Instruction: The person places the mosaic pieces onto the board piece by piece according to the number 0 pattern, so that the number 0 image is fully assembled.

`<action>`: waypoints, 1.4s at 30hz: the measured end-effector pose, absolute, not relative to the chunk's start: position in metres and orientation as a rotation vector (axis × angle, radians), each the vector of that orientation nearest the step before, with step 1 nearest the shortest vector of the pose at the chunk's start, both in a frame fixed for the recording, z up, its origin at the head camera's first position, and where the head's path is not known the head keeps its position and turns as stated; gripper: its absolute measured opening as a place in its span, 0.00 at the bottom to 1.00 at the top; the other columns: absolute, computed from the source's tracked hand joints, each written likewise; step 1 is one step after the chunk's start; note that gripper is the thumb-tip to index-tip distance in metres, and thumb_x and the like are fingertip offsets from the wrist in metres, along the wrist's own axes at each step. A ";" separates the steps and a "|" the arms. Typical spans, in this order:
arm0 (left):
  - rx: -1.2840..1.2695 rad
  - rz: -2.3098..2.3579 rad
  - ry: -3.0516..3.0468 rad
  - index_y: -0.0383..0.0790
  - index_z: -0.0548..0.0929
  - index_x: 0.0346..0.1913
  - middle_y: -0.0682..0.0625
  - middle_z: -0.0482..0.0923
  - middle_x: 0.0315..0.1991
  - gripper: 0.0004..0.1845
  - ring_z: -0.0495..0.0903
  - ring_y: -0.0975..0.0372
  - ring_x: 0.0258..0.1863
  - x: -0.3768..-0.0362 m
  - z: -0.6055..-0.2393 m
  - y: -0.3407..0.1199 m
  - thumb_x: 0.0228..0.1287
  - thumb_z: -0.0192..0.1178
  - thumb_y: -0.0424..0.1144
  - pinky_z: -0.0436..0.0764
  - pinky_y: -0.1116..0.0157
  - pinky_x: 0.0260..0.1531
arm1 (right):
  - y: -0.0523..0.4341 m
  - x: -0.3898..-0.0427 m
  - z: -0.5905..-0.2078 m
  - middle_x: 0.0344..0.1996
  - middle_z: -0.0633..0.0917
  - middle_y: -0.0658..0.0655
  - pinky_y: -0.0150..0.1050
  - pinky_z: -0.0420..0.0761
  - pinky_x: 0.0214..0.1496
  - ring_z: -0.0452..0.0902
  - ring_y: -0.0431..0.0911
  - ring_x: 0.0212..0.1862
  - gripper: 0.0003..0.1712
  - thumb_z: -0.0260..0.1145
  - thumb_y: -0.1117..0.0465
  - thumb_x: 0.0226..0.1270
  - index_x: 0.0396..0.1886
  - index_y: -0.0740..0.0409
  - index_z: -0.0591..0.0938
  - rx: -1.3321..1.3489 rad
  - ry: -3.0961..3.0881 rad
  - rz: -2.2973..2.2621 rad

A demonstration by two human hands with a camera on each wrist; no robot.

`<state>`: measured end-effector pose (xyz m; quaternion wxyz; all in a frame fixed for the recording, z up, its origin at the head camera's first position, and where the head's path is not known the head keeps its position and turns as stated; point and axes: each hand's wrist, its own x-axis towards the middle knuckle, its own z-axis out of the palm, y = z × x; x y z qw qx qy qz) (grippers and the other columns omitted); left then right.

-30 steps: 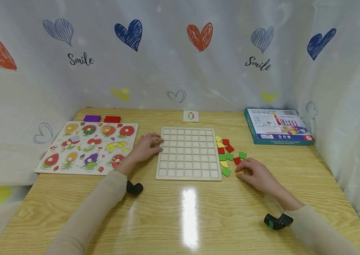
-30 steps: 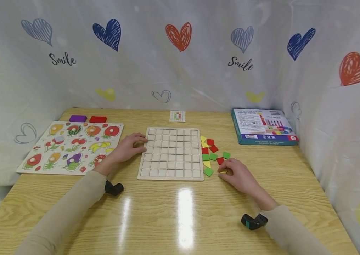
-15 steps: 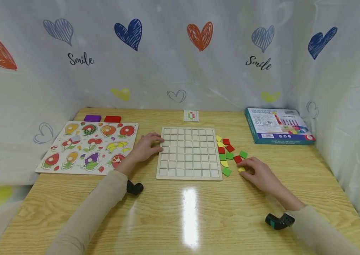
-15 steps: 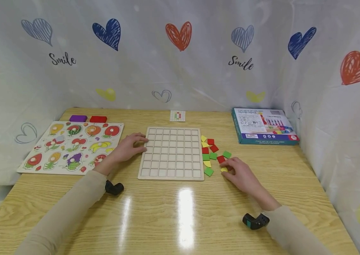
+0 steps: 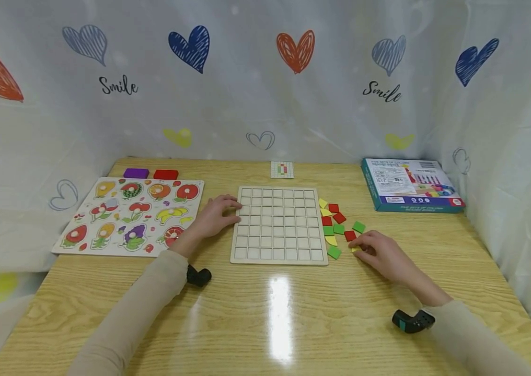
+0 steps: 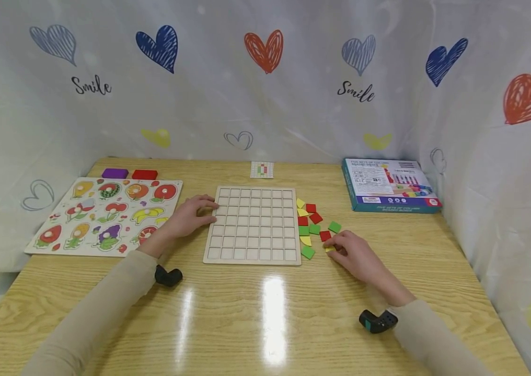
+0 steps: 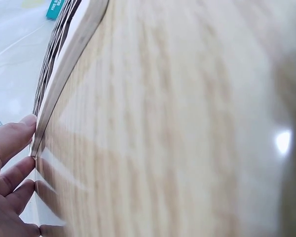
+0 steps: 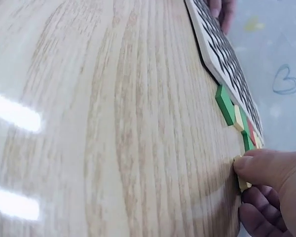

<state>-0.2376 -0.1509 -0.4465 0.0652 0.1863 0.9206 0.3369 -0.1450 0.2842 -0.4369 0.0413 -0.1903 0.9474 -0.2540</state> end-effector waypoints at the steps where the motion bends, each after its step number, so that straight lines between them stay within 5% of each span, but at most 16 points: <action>1: 0.563 1.016 2.777 0.36 0.80 0.59 0.39 0.67 0.66 0.20 0.59 0.46 0.71 -0.238 -0.447 -0.151 0.67 0.63 0.40 0.37 0.41 0.71 | 0.284 -0.146 -0.435 0.39 0.80 0.51 0.39 0.77 0.42 0.72 0.44 0.38 0.11 0.66 0.64 0.67 0.47 0.54 0.86 -0.582 2.894 -0.774; 8: 0.555 1.005 2.774 0.37 0.80 0.59 0.39 0.67 0.66 0.20 0.59 0.46 0.71 -0.239 -0.449 -0.152 0.67 0.63 0.41 0.37 0.41 0.71 | 0.280 -0.164 -0.414 0.43 0.82 0.55 0.45 0.84 0.46 0.78 0.48 0.44 0.11 0.66 0.66 0.67 0.48 0.59 0.86 -0.672 2.860 -0.885; 20: 0.564 1.020 2.772 0.37 0.80 0.59 0.40 0.68 0.66 0.20 0.59 0.46 0.71 -0.241 -0.449 -0.153 0.66 0.64 0.40 0.37 0.41 0.71 | 0.220 -0.237 -0.390 0.47 0.81 0.58 0.49 0.81 0.52 0.79 0.51 0.48 0.16 0.64 0.61 0.70 0.55 0.62 0.83 -0.839 2.740 -0.906; 42: 0.540 1.031 2.758 0.39 0.80 0.59 0.41 0.68 0.66 0.20 0.58 0.48 0.72 -0.241 -0.448 -0.154 0.67 0.64 0.41 0.37 0.42 0.72 | 0.120 -0.307 -0.415 0.46 0.82 0.58 0.44 0.79 0.52 0.78 0.51 0.48 0.14 0.64 0.65 0.68 0.51 0.62 0.85 -1.157 2.610 -0.714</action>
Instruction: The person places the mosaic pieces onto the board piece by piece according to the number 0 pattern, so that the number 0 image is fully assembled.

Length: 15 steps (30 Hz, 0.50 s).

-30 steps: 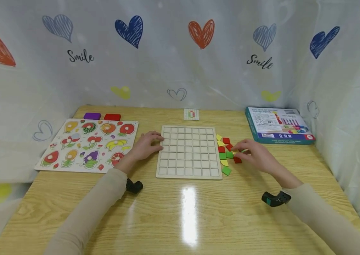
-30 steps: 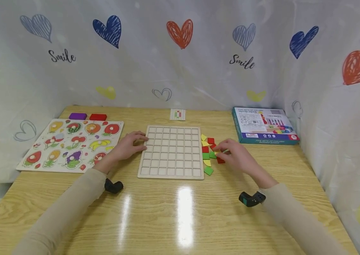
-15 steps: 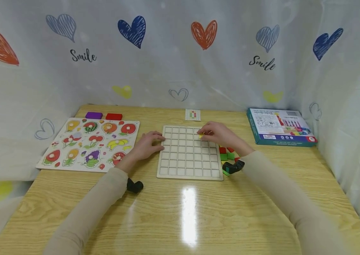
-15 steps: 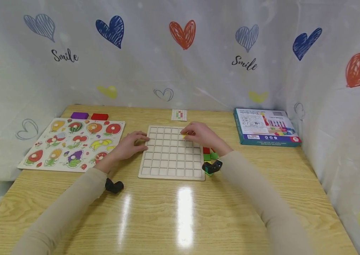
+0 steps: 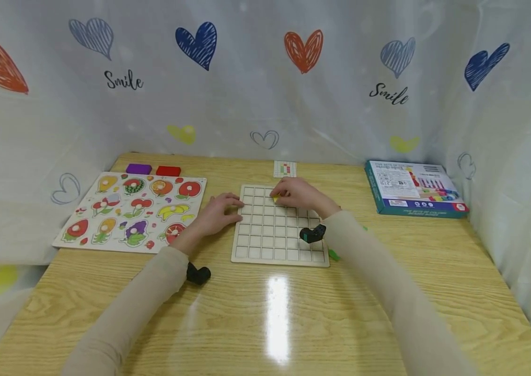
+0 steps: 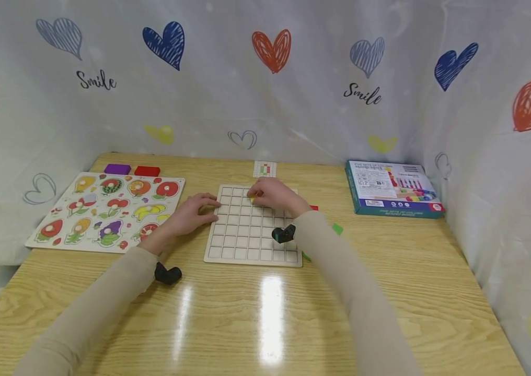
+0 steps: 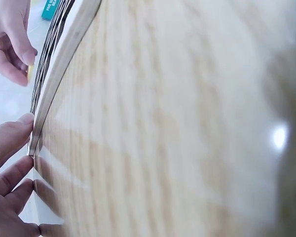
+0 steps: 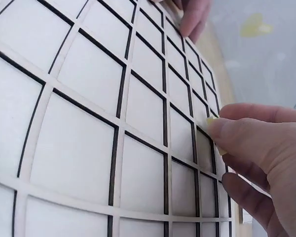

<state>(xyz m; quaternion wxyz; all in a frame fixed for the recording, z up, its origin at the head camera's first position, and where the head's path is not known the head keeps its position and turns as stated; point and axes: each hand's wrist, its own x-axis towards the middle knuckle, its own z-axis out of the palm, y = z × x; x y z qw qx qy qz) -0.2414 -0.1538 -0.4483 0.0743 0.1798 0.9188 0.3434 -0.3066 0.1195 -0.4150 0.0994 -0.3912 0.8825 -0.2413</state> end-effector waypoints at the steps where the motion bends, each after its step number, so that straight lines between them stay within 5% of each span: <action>1: 0.539 1.028 2.759 0.39 0.80 0.59 0.41 0.68 0.66 0.20 0.59 0.47 0.71 -0.241 -0.448 -0.154 0.67 0.64 0.41 0.37 0.42 0.71 | 0.117 -0.307 -0.416 0.46 0.82 0.58 0.44 0.78 0.53 0.78 0.50 0.48 0.13 0.64 0.65 0.68 0.51 0.61 0.85 -1.152 2.610 -0.702; 15: 0.538 1.019 2.761 0.38 0.80 0.59 0.41 0.68 0.66 0.20 0.59 0.47 0.71 -0.241 -0.448 -0.154 0.67 0.63 0.41 0.36 0.42 0.71 | 0.108 -0.307 -0.421 0.51 0.82 0.58 0.45 0.77 0.56 0.78 0.50 0.52 0.14 0.62 0.69 0.69 0.52 0.59 0.85 -1.152 2.603 -0.692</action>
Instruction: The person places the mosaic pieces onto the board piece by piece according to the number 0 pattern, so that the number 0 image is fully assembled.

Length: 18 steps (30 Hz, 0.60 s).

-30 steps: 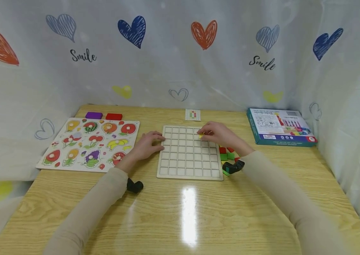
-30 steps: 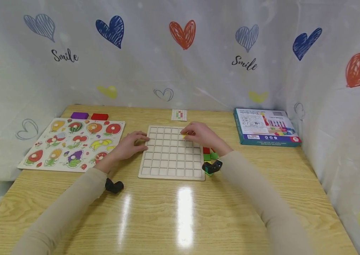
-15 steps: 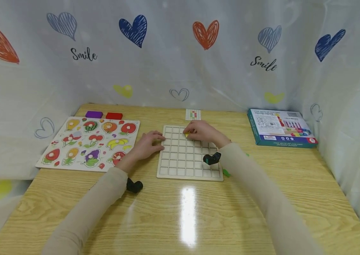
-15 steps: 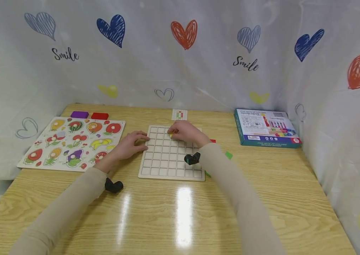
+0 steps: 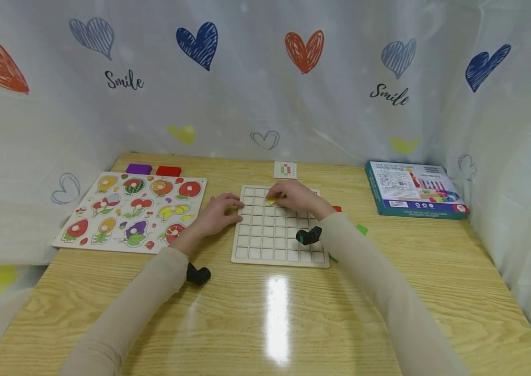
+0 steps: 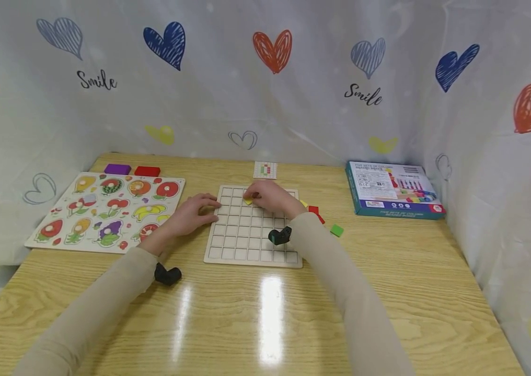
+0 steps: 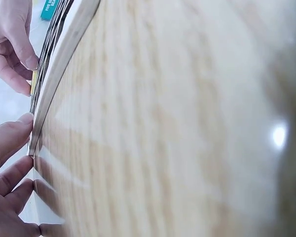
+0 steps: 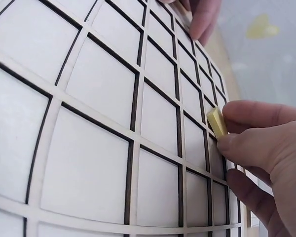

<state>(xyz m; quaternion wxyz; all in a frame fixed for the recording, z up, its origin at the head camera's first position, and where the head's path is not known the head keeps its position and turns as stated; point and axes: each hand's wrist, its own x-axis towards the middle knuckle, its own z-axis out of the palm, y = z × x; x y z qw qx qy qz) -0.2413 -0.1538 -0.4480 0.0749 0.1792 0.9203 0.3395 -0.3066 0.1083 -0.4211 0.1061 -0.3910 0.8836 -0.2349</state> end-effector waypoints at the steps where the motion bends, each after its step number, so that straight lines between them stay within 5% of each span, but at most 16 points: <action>1: 0.540 1.018 2.761 0.38 0.80 0.59 0.41 0.68 0.66 0.20 0.59 0.47 0.71 -0.241 -0.448 -0.153 0.67 0.63 0.41 0.36 0.42 0.71 | 0.109 -0.306 -0.421 0.51 0.82 0.58 0.45 0.77 0.57 0.78 0.50 0.52 0.14 0.62 0.70 0.69 0.52 0.59 0.84 -1.145 2.603 -0.697; 18: 0.559 1.011 2.769 0.37 0.80 0.59 0.39 0.68 0.66 0.20 0.59 0.45 0.71 -0.242 -0.448 -0.154 0.66 0.64 0.40 0.37 0.40 0.71 | 0.104 -0.307 -0.426 0.48 0.83 0.58 0.45 0.77 0.53 0.78 0.49 0.49 0.15 0.63 0.63 0.71 0.54 0.61 0.84 -1.128 2.639 -0.725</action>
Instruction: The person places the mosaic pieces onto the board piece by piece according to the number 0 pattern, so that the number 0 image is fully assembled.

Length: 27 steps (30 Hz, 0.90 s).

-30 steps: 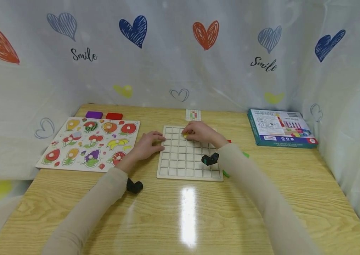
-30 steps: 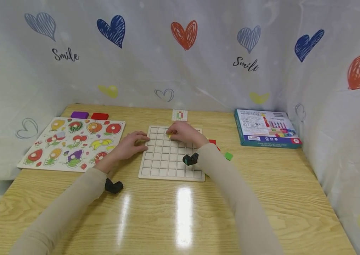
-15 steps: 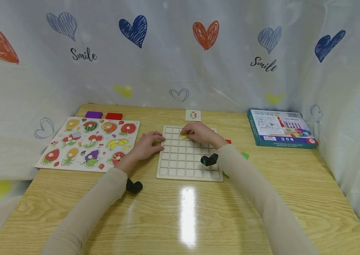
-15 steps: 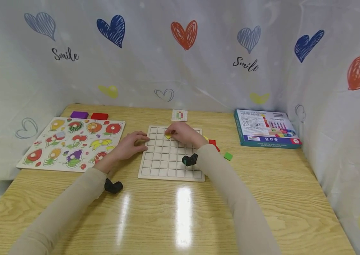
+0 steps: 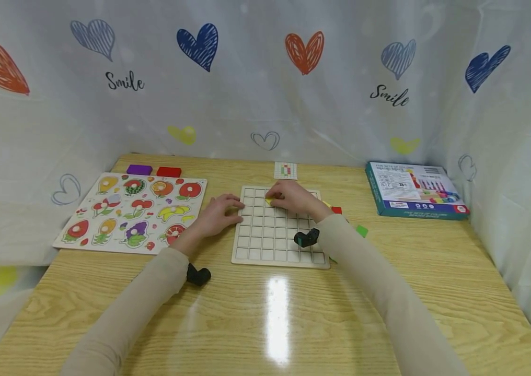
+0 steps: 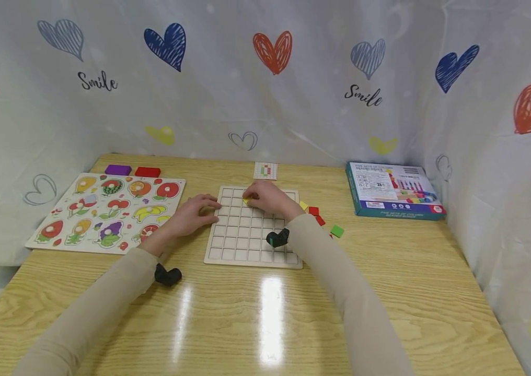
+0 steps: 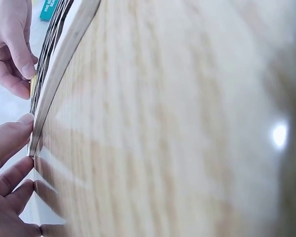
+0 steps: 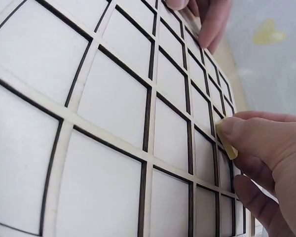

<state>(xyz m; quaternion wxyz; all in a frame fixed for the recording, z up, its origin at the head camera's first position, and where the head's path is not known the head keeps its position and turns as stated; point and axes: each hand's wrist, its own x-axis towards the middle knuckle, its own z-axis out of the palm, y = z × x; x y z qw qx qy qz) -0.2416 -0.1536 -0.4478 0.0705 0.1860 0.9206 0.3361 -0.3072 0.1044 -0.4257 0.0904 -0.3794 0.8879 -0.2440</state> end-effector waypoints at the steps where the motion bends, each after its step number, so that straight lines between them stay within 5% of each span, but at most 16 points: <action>1: 0.559 1.011 2.768 0.37 0.80 0.59 0.39 0.68 0.66 0.21 0.59 0.45 0.71 -0.241 -0.447 -0.154 0.66 0.64 0.40 0.37 0.40 0.71 | 0.104 -0.307 -0.426 0.48 0.83 0.57 0.45 0.77 0.54 0.78 0.49 0.49 0.15 0.63 0.63 0.71 0.54 0.61 0.84 -1.125 2.642 -0.721; 27: 0.570 1.002 2.771 0.37 0.80 0.59 0.39 0.68 0.66 0.20 0.60 0.45 0.71 -0.240 -0.446 -0.153 0.67 0.63 0.40 0.38 0.39 0.70 | 0.103 -0.307 -0.425 0.48 0.82 0.56 0.41 0.78 0.55 0.78 0.48 0.49 0.14 0.66 0.64 0.68 0.53 0.59 0.83 -1.100 2.598 -0.776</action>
